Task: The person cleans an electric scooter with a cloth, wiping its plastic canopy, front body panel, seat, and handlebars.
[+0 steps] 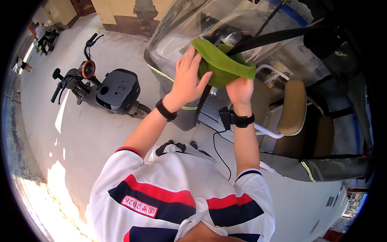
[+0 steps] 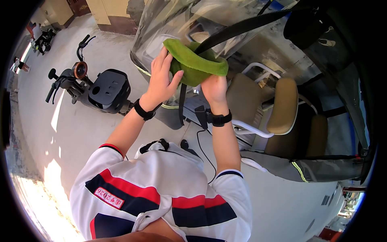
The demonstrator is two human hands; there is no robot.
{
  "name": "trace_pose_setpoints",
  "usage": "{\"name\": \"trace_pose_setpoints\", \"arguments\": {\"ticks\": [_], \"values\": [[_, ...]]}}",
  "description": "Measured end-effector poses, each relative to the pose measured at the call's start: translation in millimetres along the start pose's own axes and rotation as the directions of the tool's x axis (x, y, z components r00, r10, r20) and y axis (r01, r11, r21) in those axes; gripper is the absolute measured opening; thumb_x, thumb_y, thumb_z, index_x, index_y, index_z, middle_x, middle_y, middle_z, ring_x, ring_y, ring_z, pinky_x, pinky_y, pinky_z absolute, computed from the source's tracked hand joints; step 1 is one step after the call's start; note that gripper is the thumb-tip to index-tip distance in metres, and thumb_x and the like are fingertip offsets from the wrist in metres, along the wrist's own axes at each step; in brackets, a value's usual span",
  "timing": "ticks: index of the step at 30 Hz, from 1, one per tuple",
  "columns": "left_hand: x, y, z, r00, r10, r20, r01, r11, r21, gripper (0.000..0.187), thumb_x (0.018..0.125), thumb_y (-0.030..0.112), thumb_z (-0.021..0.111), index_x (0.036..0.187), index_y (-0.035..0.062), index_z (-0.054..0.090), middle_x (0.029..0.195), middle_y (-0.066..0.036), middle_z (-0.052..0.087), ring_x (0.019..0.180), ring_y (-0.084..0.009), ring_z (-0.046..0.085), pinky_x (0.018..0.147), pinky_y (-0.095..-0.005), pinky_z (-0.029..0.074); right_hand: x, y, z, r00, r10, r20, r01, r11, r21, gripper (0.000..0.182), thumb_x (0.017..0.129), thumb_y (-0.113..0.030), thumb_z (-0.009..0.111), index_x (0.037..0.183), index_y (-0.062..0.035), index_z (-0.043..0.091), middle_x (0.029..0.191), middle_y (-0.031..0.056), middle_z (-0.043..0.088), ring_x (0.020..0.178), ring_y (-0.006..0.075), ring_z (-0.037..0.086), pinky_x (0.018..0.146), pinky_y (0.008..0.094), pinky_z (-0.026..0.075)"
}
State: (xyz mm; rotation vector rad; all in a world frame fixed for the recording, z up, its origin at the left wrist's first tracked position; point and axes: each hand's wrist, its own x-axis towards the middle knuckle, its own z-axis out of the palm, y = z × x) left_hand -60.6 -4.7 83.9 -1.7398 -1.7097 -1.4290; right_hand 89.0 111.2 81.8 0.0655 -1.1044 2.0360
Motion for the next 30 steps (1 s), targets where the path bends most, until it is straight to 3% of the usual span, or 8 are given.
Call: {"name": "trace_pose_setpoints", "arguments": {"ticks": [2,6,13,18,21,27,30], "values": [[16.1,-4.0,0.9,0.999,0.012,-0.031,-0.013,1.0,-0.011,0.067,0.087,0.021,0.068,0.141,-0.0048,0.038,0.151,-0.028,0.033,0.14,-0.0425,0.033,0.11,-0.0495,0.026,4.1,-10.3,8.7,0.995,-0.064,0.08,0.073,0.991,-0.108,0.056,0.105,-0.043,0.033,0.142,-0.0039,0.044,0.148,0.0129,0.045,0.137,0.0289,0.041,0.115,0.0469,0.028],[44.6,-5.4,3.2,0.998,-0.02,-0.059,0.016,0.997,-0.074,0.07,0.091,0.024,0.063,0.145,-0.006,0.033,0.153,-0.028,0.03,0.145,-0.0433,0.024,0.115,-0.0517,0.021,14.3,-14.9,24.1,0.99,-0.137,0.045,0.143,0.977,-0.159,0.058,0.105,-0.045,0.032,0.143,-0.0034,0.044,0.148,0.013,0.045,0.136,0.03,0.041,0.116,0.0461,0.028],[94.3,9.7,-1.4,0.996,0.09,0.013,-0.087,0.984,-0.158,0.074,0.098,0.035,0.053,0.151,-0.0055,0.023,0.157,-0.026,0.024,0.148,-0.0421,0.017,0.119,-0.0505,0.015,37.5,-34.4,37.4,0.98,-0.183,0.077,0.188,0.981,-0.057,0.064,0.103,-0.05,0.029,0.144,-0.0019,0.042,0.148,0.0157,0.044,0.138,0.0309,0.041,0.116,0.0459,0.029],[115.5,30.5,1.6,0.988,0.154,0.006,-0.149,0.964,-0.22,0.072,0.098,0.034,0.052,0.151,-0.005,0.024,0.158,-0.024,0.024,0.148,-0.0415,0.017,0.12,-0.0508,0.014,52.1,-54.8,38.5,0.981,-0.19,0.044,0.191,0.981,-0.031,0.065,0.102,-0.051,0.028,0.147,-0.0038,0.039,0.15,0.0153,0.041,0.139,0.0311,0.04,0.117,0.0461,0.029],[122.8,41.7,5.2,0.981,0.192,-0.003,-0.187,0.956,-0.225,0.07,0.098,0.035,0.051,0.151,-0.0041,0.026,0.158,-0.023,0.025,0.149,-0.041,0.017,0.12,-0.051,0.014,59.5,-67.4,35.3,0.971,-0.219,0.099,0.215,0.975,0.05,0.065,0.102,-0.047,0.03,0.146,-0.0013,0.04,0.152,0.0153,0.04,0.139,0.032,0.039,0.117,0.0471,0.027],[138.5,59.9,13.5,0.968,0.249,-0.045,-0.253,0.951,-0.177,0.07,0.097,0.038,0.052,0.151,-0.0013,0.029,0.158,-0.021,0.027,0.148,-0.0417,0.019,0.119,-0.0525,0.016,81.6,-87.3,31.9,0.927,-0.22,0.304,0.219,0.975,0.038,0.064,0.102,-0.047,0.03,0.148,-0.004,0.038,0.154,0.0136,0.038,0.141,0.031,0.038,0.118,0.0463,0.027],[146.8,68.5,12.2,0.957,0.283,-0.058,-0.288,0.949,-0.128,0.07,0.097,0.04,0.053,0.152,0.0032,0.031,0.158,-0.02,0.028,0.147,-0.0426,0.019,0.119,-0.0533,0.016,92.9,-91.1,36.9,0.93,-0.226,0.29,0.234,0.972,0.005,0.065,0.102,-0.05,0.031,0.15,-0.005,0.035,0.152,0.0129,0.04,0.139,0.0285,0.041,0.116,0.0444,0.031]]}}
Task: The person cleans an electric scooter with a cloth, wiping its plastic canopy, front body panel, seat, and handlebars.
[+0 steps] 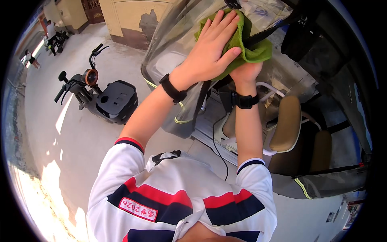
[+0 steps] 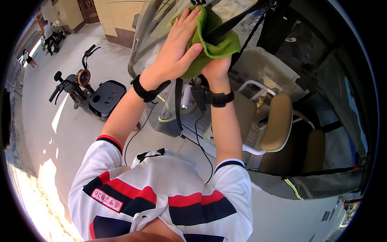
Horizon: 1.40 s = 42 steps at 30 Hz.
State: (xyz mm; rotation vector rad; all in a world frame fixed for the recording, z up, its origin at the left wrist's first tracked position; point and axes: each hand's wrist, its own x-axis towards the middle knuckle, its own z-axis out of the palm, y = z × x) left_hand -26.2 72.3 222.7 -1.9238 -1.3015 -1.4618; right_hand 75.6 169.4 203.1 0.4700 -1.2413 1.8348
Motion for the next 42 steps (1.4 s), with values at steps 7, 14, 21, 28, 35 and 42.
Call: {"name": "trace_pose_setpoints", "arguments": {"ticks": [7,14,21,28,35,42], "values": [[18.1,14.9,2.2,0.999,0.005,-0.044,-0.002,0.998,0.064,0.067,0.096,0.041,0.055,0.153,0.0129,0.034,0.159,-0.018,0.027,0.146,-0.0439,0.02,0.118,-0.054,0.018,23.1,-10.6,-2.6,0.999,-0.038,0.028,0.039,0.999,-0.034,0.066,0.102,-0.05,0.032,0.15,-0.0055,0.034,0.153,0.0122,0.04,0.139,0.0282,0.041,0.116,0.0439,0.032],[7.3,10.1,3.8,0.997,0.013,-0.07,0.004,0.972,0.235,0.068,0.089,0.03,0.063,0.15,0.0116,0.039,0.158,-0.019,0.027,0.145,-0.0435,0.024,0.117,-0.0537,0.021,22.5,-8.5,-8.3,0.99,0.116,0.078,-0.112,0.992,-0.056,0.068,0.102,-0.055,0.028,0.152,-0.0085,0.031,0.156,0.0117,0.035,0.142,0.0302,0.036,0.117,0.0461,0.029],[-5.9,22.5,-9.2,0.996,-0.068,0.051,0.049,0.952,0.302,0.073,0.08,0.017,0.068,0.148,0.0057,0.042,0.157,-0.026,0.025,0.142,-0.0486,0.028,0.118,-0.0501,0.021,3.4,14.1,-39.3,0.961,0.192,0.198,-0.222,0.964,0.146,0.063,0.105,-0.05,0.029,0.148,-0.006,0.036,0.148,0.0103,0.045,0.132,0.0235,0.048,0.11,0.0387,0.04],[-47.2,-2.7,-2.1,1.0,-0.018,-0.009,0.019,0.978,0.208,0.071,0.078,0.007,0.069,0.145,0.0155,0.048,0.158,-0.016,0.031,0.145,-0.0402,0.029,0.115,-0.0553,0.027,-32.3,24.4,-29.3,0.954,0.295,0.046,-0.29,0.952,-0.096,0.071,0.103,-0.059,0.02,0.151,-0.0074,0.032,0.154,0.0106,0.038,0.138,0.0259,0.041,0.114,0.0426,0.034],[-82.1,-18.6,3.0,0.998,-0.06,0.012,0.06,0.998,0.021,0.066,0.077,0.002,0.068,0.14,0.0106,0.052,0.153,-0.016,0.04,0.141,-0.0377,0.037,0.113,-0.053,0.031,-76.8,53.5,-46.5,0.956,0.239,-0.167,-0.267,0.948,-0.173,0.056,0.106,-0.044,0.031,0.144,-0.0046,0.04,0.144,0.0094,0.048,0.129,0.0206,0.048,0.109,0.0371,0.039],[-125.5,-31.8,4.7,0.974,-0.209,0.091,0.228,0.916,-0.33,0.048,0.081,-0.004,0.065,0.129,-0.0001,0.058,0.133,-0.018,0.059,0.125,-0.0338,0.056,0.104,-0.0374,0.044,-118.1,78.4,-24.0,0.846,-0.125,-0.519,-0.213,0.813,-0.541,0.025,0.1,-0.013,0.051,0.118,0.0022,0.059,0.116,0.0088,0.065,0.105,0.0175,0.061,0.092,0.0313,0.047]]}}
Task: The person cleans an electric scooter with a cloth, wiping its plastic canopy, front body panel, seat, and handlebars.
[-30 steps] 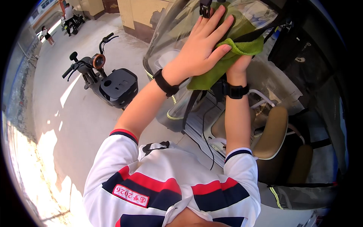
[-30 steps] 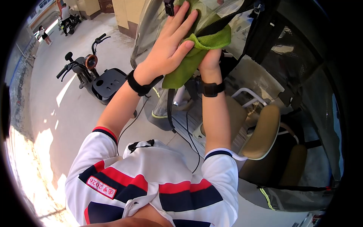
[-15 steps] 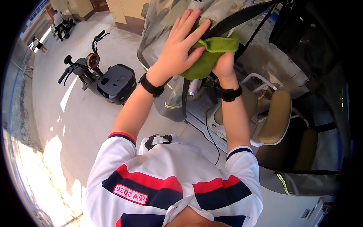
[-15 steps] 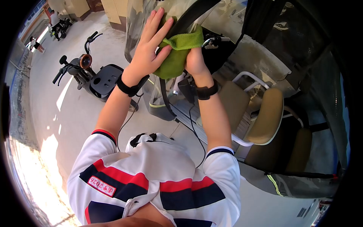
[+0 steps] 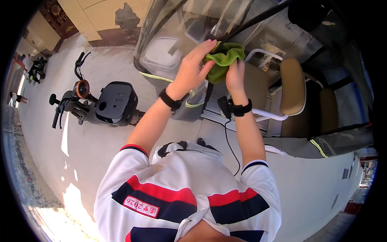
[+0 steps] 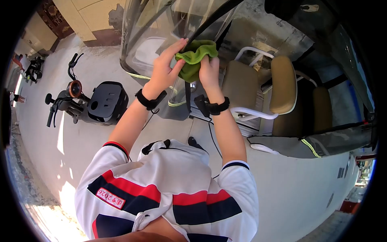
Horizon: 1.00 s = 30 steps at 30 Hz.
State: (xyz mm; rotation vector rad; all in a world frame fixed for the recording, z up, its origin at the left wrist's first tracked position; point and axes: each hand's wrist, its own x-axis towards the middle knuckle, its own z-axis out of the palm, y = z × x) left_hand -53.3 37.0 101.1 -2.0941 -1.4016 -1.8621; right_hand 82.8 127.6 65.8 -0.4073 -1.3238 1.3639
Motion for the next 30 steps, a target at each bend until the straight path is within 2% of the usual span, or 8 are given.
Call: {"name": "trace_pose_setpoints", "arguments": {"ticks": [7,10,16,19,21,24,27,30], "values": [[-42.1,-19.7,-20.1,0.962,-0.209,0.178,0.222,0.973,-0.059,0.019,0.082,0.001,0.071,0.1,-0.0018,0.064,0.096,-0.017,0.068,0.088,-0.0326,0.067,0.076,-0.0337,0.052,-56.9,-11.1,41.9,0.826,-0.379,-0.418,0.18,0.879,-0.441,0.017,0.089,-0.001,0.062,0.105,0.005,0.064,0.103,0.0101,0.068,0.094,0.0184,0.064,0.087,0.0321,0.048],[-53.6,-16.4,-32.8,0.974,-0.066,0.215,0.083,0.994,-0.069,0.018,0.081,0.004,0.075,0.091,-0.0022,0.061,0.09,-0.016,0.066,0.08,-0.0319,0.063,0.072,-0.0339,0.051,-79.7,-5.5,48.2,0.705,-0.53,-0.471,0.208,0.789,-0.578,0.016,0.089,0.004,0.059,0.105,0.0058,0.061,0.103,0.0085,0.067,0.095,0.0174,0.062,0.088,0.0302,0.046],[-75.3,-25.4,-38.7,0.991,0.031,0.127,0.001,0.969,-0.249,0.023,0.082,0.006,0.075,0.089,-0.0012,0.055,0.086,-0.013,0.065,0.074,-0.0277,0.06,0.07,-0.033,0.047,-99.3,-6.9,54.8,0.676,-0.685,-0.272,0.274,0.576,-0.77,0.015,0.088,0.003,0.06,0.103,0.0073,0.061,0.102,0.0118,0.067,0.092,0.0225,0.062,0.086,0.0322,0.047],[-84.4,-26.1,-58.0,0.859,-0.297,0.417,0.406,0.891,-0.202,0.022,0.084,0.006,0.074,0.094,-0.0007,0.055,0.085,-0.014,0.065,0.074,-0.0265,0.06,0.07,-0.0321,0.047,-93.8,-10.2,53.1,0.649,-0.756,-0.085,0.264,0.328,-0.907,0.03,0.085,0.004,0.056,0.114,0.0118,0.059,0.115,0.0209,0.064,0.107,0.0359,0.061,0.098,0.0414,0.043],[-87.0,-34.0,-63.2,0.88,-0.252,0.402,0.357,0.909,-0.213,0.023,0.086,0.009,0.072,0.098,-0.0013,0.055,0.082,-0.016,0.064,0.073,-0.0328,0.061,0.068,-0.0354,0.048,-81.8,-12.3,67.8,0.559,-0.829,-0.009,0.306,0.217,-0.927,0.032,0.085,0.004,0.054,0.116,0.0131,0.057,0.123,0.0247,0.06,0.119,0.0396,0.053,0.107,0.0448,0.036],[-92.7,-37.8,-73.3,0.9,-0.246,0.359,0.33,0.924,-0.195,0.022,0.087,0.009,0.071,0.101,-0.0013,0.057,0.083,-0.015,0.064,0.072,-0.0277,0.06,0.067,-0.033,0.047,-67.0,0.0,77.6,0.602,-0.797,-0.051,0.343,0.316,-0.885,0.037,0.086,0.003,0.053,0.121,0.0143,0.054,0.135,0.0303,0.05,0.134,0.045,0.039,0.115,0.0485,0.025],[-96.8,-41.8,-84.1,0.886,-0.301,0.352,0.354,0.93,-0.097,0.021,0.089,0.007,0.069,0.104,-0.0016,0.058,0.085,-0.013,0.065,0.073,-0.0226,0.06,0.068,-0.0308,0.047,-48.4,28.8,62.7,0.851,-0.508,-0.131,0.185,0.525,-0.831,0.035,0.089,0.0,0.052,0.122,0.012,0.054,0.139,0.0324,0.046,0.135,0.046,0.039,0.112,0.047,0.03],[-102.5,-52.0,-90.1,0.897,-0.328,0.297,0.356,0.933,-0.045,0.021,0.09,0.007,0.068,0.106,-0.0026,0.06,0.086,-0.013,0.066,0.073,-0.0207,0.059,0.069,-0.0308,0.047,-19.5,57.1,56.5,0.873,-0.487,-0.043,0.207,0.448,-0.87,0.04,0.09,-0.005,0.053,0.128,0.0088,0.052,0.151,0.032,0.03,0.143,0.0501,0.021,0.117,0.0503,0.021]]}}
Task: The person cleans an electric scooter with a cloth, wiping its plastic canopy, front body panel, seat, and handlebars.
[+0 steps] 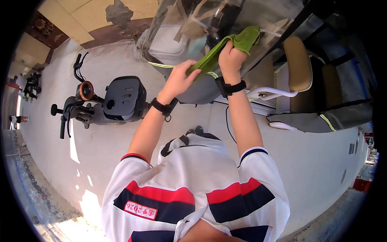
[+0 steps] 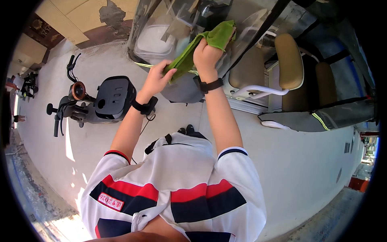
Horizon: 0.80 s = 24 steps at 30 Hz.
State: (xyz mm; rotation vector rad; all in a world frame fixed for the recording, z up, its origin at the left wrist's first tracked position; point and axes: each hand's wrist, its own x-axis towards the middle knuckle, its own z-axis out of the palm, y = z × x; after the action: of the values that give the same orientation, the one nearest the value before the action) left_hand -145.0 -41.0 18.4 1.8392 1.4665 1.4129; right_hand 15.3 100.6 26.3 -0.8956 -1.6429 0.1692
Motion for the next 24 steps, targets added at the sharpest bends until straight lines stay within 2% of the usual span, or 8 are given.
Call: {"name": "trace_pose_setpoints", "arguments": {"ticks": [2,3,9,10,12,16,21,24], "values": [[-1.0,-6.3,-4.2,0.999,-0.003,-0.049,0.004,0.999,0.032,0.02,0.09,0.006,0.067,0.106,-0.0033,0.06,0.087,-0.013,0.066,0.073,-0.0191,0.059,0.07,-0.0306,0.048,15.1,-24.5,21.9,0.973,-0.186,-0.138,0.18,0.982,-0.05,0.043,0.09,-0.007,0.055,0.13,0.0082,0.051,0.151,0.0297,0.033,0.141,0.0505,0.024,0.115,0.0534,0.024],[-3.4,-7.4,-7.4,0.998,-0.014,-0.066,0.018,0.998,0.059,0.019,0.09,0.006,0.067,0.105,-0.0037,0.061,0.087,-0.013,0.066,0.073,-0.0182,0.058,0.07,-0.0305,0.048,16.0,-31.9,32.0,0.968,-0.215,-0.126,0.212,0.976,-0.037,0.052,0.089,-0.01,0.056,0.137,0.0064,0.046,0.153,0.0271,0.032,0.142,0.0501,0.024,0.114,0.0562,0.024],[-23.3,-4.5,-28.4,0.971,-0.198,-0.136,0.219,0.961,0.167,0.013,0.09,0.006,0.066,0.099,-0.004,0.064,0.082,-0.011,0.065,0.071,-0.0163,0.056,0.069,-0.0295,0.047,-21.4,-28.8,68.0,0.87,-0.255,0.423,0.325,0.94,-0.102,0.057,0.092,-0.018,0.053,0.144,0.0023,0.04,0.157,0.0201,0.029,0.145,0.0387,0.026,0.113,0.0537,0.03],[-26.7,-4.7,-31.5,0.957,-0.249,-0.148,0.274,0.944,0.183,0.013,0.09,0.006,0.066,0.098,-0.0038,0.064,0.081,-0.01,0.065,0.071,-0.0163,0.056,0.069,-0.0292,0.047,-27.5,-26.3,69.5,0.867,-0.236,0.439,0.312,0.944,-0.109,0.057,0.092,-0.018,0.053,0.144,0.0016,0.041,0.157,0.0197,0.029,0.146,0.0381,0.026,0.113,0.0534,0.03],[-32.1,-8.1,-34.7,0.962,-0.207,-0.175,0.239,0.953,0.187,0.012,0.09,0.006,0.066,0.098,-0.0035,0.065,0.078,-0.01,0.064,0.069,-0.016,0.053,0.065,-0.0285,0.046,-40.4,-22.0,68.8,0.856,-0.198,0.477,0.289,0.949,-0.125,0.057,0.092,-0.018,0.053,0.144,0.0002,0.042,0.157,0.0189,0.029,0.146,0.0369,0.027,0.113,0.0527,0.031],[-42.5,-18.3,-33.0,0.957,-0.228,-0.182,0.262,0.945,0.194,0.013,0.09,0.006,0.066,0.099,-0.0041,0.065,0.079,-0.011,0.064,0.068,-0.0159,0.051,0.064,-0.029,0.045,-41.0,-14.7,68.7,0.902,-0.184,0.391,0.22,0.974,-0.05,0.059,0.092,-0.016,0.053,0.146,0.0021,0.037,0.158,0.0214,0.026,0.146,0.0392,0.025,0.112,0.0547,0.031],[-40.5,-22.8,-20.6,0.958,-0.232,-0.167,0.252,0.961,0.112,0.019,0.09,0.004,0.065,0.107,-0.0039,0.063,0.083,-0.01,0.065,0.07,-0.0158,0.053,0.068,-0.0298,0.047,-10.1,-13.5,43.3,0.969,-0.161,0.185,0.171,0.985,-0.038,0.064,0.088,-0.013,0.058,0.144,0.0082,0.034,0.155,0.0314,0.024,0.143,0.0493,0.022,0.115,0.0553,0.025],[-30.7,-24.0,-11.4,0.985,-0.115,-0.129,0.13,0.984,0.118,0.024,0.089,0.001,0.064,0.112,-0.003,0.061,0.086,-0.011,0.066,0.074,-0.0167,0.057,0.071,-0.0295,0.049,6.0,-11.4,25.2,0.986,-0.146,0.08,0.151,0.987,-0.062,0.066,0.086,-0.015,0.062,0.142,0.0099,0.036,0.154,0.0355,0.02,0.143,0.0524,0.018,0.118,0.0553,0.02]]}}
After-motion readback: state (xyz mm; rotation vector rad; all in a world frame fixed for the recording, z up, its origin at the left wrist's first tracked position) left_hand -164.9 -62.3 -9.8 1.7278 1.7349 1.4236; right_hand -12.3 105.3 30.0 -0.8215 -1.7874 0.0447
